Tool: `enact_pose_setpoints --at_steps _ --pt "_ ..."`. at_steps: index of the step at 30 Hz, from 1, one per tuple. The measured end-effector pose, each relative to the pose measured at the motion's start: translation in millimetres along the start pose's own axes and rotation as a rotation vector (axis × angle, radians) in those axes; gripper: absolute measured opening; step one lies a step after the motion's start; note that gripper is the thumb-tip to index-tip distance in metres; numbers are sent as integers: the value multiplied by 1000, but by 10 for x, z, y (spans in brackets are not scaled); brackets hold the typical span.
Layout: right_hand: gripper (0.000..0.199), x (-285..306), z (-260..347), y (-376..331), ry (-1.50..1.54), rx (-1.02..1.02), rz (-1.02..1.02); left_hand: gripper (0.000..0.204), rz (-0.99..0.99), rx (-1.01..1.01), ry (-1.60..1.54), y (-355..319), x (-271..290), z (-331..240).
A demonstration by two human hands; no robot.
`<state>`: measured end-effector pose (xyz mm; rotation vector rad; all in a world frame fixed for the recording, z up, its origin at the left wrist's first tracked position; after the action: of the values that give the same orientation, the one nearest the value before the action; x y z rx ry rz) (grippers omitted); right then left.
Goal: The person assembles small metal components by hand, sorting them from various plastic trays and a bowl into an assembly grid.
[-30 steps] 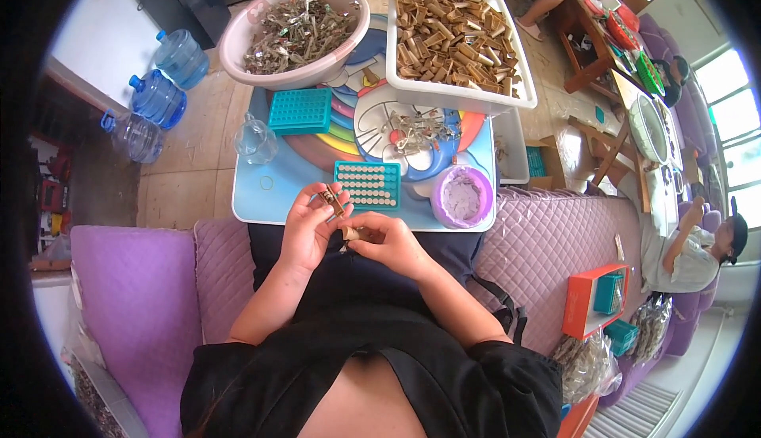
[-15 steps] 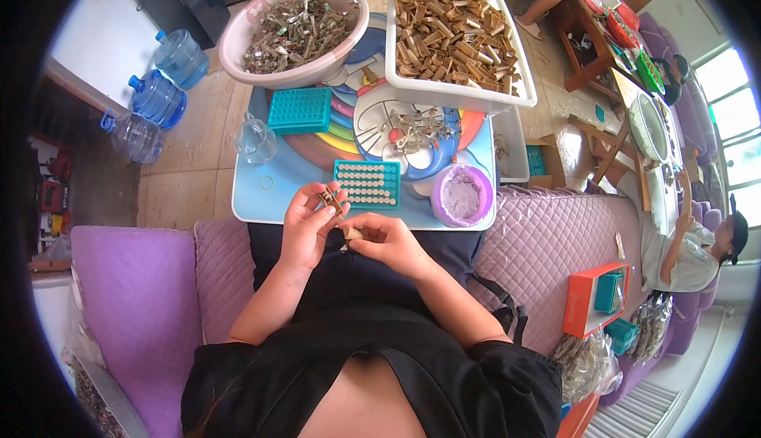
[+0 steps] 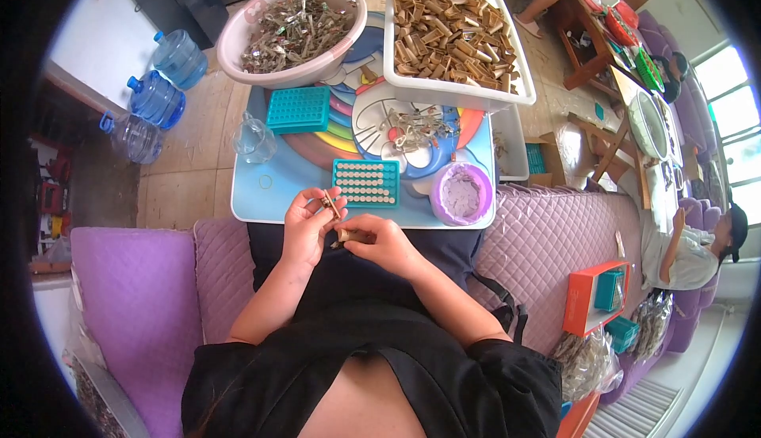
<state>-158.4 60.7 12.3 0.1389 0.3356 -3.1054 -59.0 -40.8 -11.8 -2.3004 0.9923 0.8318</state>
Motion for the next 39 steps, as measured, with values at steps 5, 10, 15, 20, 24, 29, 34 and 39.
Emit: enact_pose_setpoints --at_steps 5,10,15,20,24,29,34,39 --pt "31 36 61 -31 -15 -11 -6 25 22 -19 21 3 -70 -58" --pt "32 90 129 -52 12 7 -18 25 32 -11 -59 12 -74 -88" --pt "35 217 243 -48 -204 63 -258 32 63 -61 9 -16 -144 -102" --pt "38 156 325 85 -118 236 -412 33 71 -24 4 -36 -235 -113" --pt "35 136 310 159 -166 258 -439 35 94 0 -3 -36 -151 -57" --pt "34 125 257 184 -158 245 -397 34 114 -17 -70 -31 -120 -33" --pt "34 141 304 168 -265 253 -442 33 141 46 -124 -33 -183 -69" --pt "34 95 388 157 -471 302 -495 34 206 -44 -23 -43 -251 -38"
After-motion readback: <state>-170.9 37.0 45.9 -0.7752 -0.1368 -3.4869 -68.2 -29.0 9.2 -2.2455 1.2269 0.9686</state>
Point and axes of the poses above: each hand's wrist, its own y-axis towards the middle knuckle, its own x-axis out of the back of the hand, z = x × y, the point moved 5 cm from there along y, towards the middle knuckle, and after that the axes turned 10 degrees about z, right-handed, at the moved point
